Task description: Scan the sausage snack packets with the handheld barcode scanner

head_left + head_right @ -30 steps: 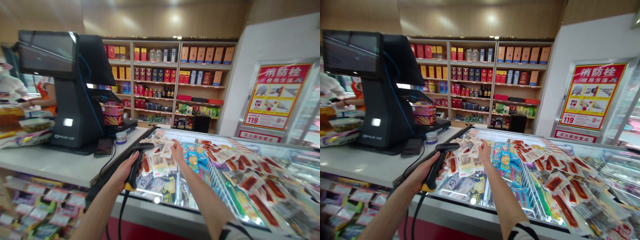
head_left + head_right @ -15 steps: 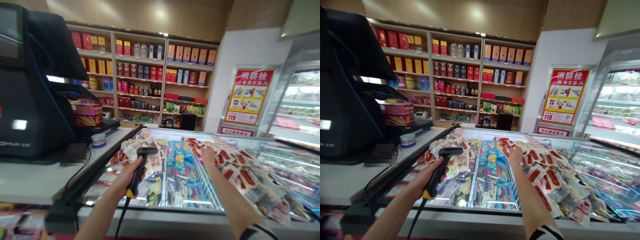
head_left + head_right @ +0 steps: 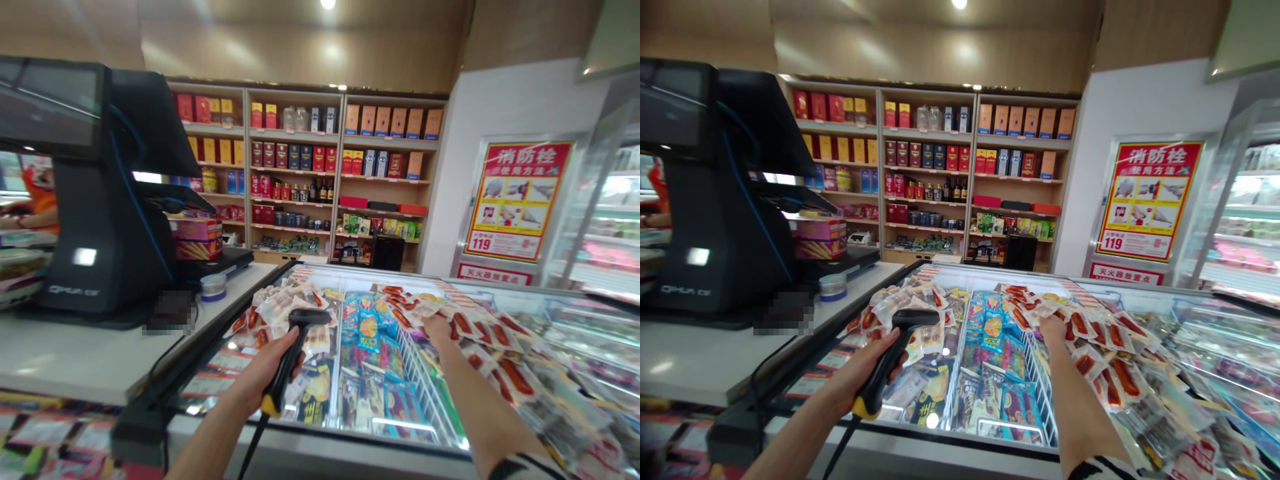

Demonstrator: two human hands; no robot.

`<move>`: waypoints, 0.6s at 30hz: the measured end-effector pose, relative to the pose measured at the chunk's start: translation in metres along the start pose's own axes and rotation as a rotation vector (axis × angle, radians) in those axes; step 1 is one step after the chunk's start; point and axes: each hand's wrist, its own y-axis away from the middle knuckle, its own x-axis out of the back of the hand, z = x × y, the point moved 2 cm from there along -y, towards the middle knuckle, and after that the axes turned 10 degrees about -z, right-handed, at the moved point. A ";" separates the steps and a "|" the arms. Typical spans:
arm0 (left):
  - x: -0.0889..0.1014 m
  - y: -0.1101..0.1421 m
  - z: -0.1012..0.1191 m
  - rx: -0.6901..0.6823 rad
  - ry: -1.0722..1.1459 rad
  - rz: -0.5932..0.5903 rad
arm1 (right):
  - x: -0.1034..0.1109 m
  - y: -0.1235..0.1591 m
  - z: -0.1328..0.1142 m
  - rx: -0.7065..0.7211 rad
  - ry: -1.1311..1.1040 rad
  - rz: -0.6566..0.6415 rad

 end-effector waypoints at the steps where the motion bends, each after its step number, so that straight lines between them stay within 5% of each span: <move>1: 0.001 0.001 0.000 0.004 0.005 -0.005 | 0.003 0.002 -0.001 0.025 -0.023 0.012; 5: 0.003 0.001 0.000 0.040 0.053 -0.067 | 0.010 0.019 -0.021 0.238 -0.187 0.046; 11: 0.004 0.015 0.004 0.019 0.068 -0.131 | -0.012 0.067 -0.085 0.493 -0.502 -0.116; 18: 0.018 0.041 0.017 0.004 0.092 -0.129 | -0.038 0.116 -0.142 0.608 -0.524 -0.187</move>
